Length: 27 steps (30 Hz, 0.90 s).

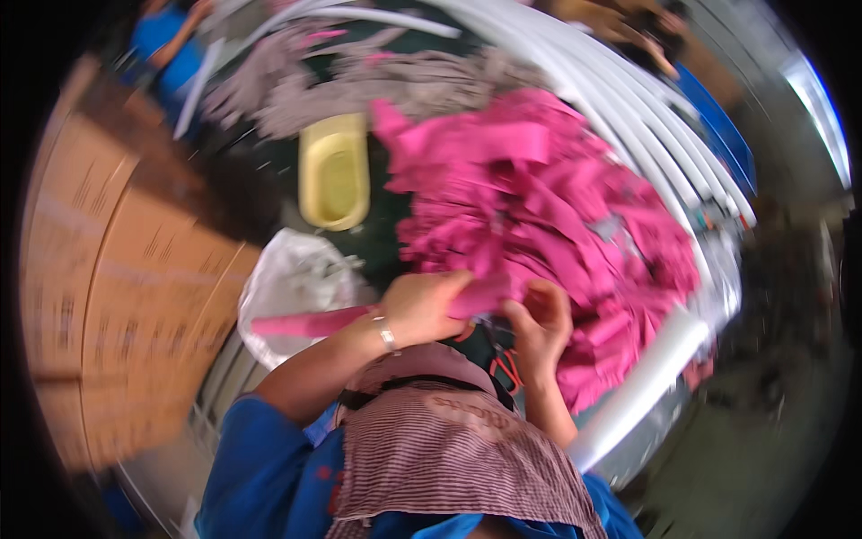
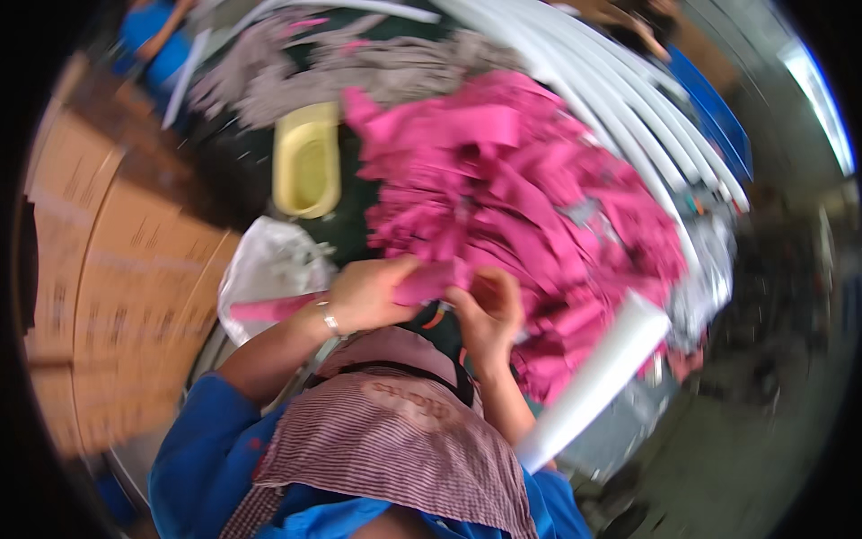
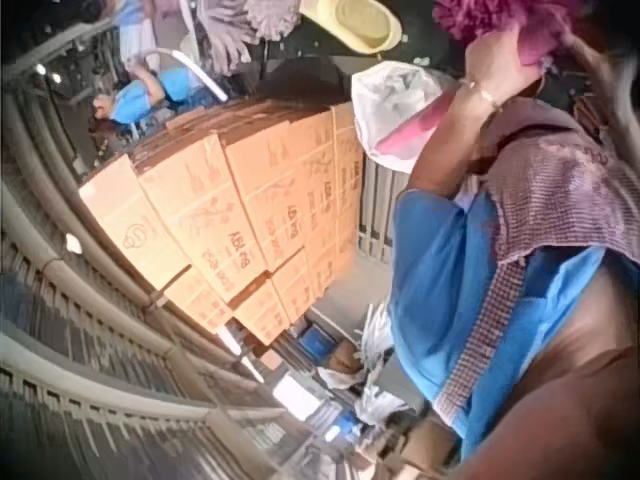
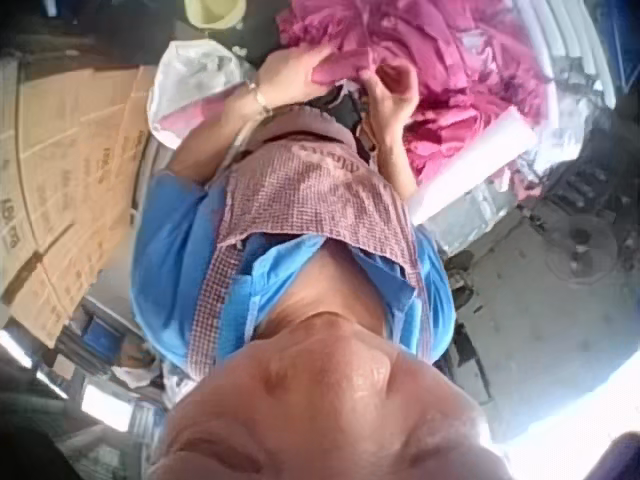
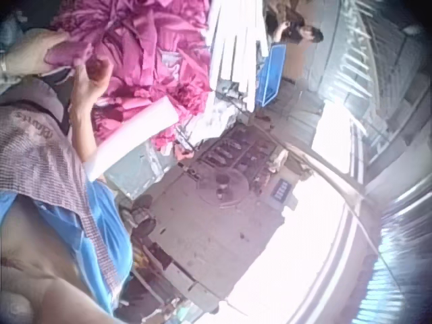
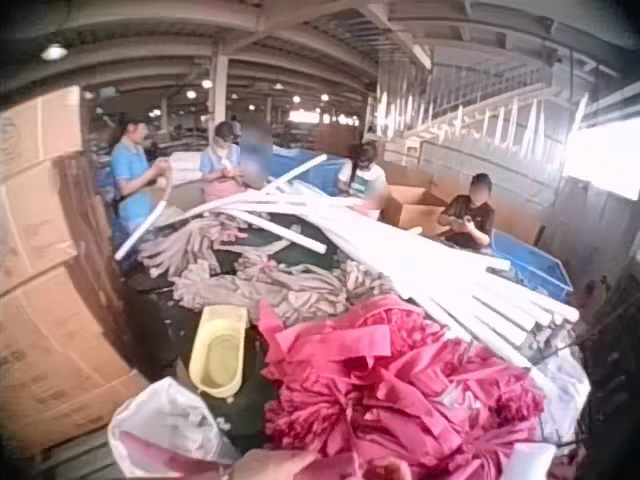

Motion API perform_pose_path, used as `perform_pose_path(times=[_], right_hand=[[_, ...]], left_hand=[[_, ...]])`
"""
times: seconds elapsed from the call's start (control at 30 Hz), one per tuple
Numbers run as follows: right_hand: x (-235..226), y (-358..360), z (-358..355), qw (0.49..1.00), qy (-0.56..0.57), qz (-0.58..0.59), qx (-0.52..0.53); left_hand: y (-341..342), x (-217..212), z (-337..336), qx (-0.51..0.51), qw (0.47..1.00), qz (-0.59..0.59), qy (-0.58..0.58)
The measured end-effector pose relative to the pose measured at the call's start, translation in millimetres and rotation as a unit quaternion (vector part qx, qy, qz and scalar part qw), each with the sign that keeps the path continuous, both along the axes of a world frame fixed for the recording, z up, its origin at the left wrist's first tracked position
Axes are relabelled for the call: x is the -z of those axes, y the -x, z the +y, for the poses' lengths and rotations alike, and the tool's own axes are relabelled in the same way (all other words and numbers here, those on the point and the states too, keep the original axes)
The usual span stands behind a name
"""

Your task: The person slides pink fabric strips over white foam poles, ties the fabric at the pole's end with a rubber band, and places the finished mop into a blue crate. The process is repeated with multiple poles and fabric pieces.

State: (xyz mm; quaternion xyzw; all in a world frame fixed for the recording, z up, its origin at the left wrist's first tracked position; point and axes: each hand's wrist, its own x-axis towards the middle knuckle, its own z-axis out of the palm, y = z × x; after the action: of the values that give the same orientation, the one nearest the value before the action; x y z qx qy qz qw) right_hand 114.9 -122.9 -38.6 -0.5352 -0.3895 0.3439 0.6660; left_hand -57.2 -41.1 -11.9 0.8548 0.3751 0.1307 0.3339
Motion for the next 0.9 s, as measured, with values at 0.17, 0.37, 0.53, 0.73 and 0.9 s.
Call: perform_pose_path(times=[0.17,0.37,0.53,0.73,0.9], right_hand=[[3,32,36,0.936,-0.027,-0.288,-0.200],[62,69,42,0.894,0.129,-0.110,-0.415],[83,99,64,0.878,0.126,-0.021,-0.462],[58,163,68,0.805,0.138,-0.124,-0.563],[65,183,45,0.757,0.163,-0.124,-0.620]], left_hand=[[66,1,-6,-0.072,0.994,0.069,-0.039],[122,54,-69,-0.293,0.947,0.106,-0.082],[141,11,-129,-0.385,0.896,-0.029,-0.219],[130,-86,-133,-0.462,0.800,0.015,-0.382],[224,-30,-175,-0.576,0.737,0.230,-0.268]])
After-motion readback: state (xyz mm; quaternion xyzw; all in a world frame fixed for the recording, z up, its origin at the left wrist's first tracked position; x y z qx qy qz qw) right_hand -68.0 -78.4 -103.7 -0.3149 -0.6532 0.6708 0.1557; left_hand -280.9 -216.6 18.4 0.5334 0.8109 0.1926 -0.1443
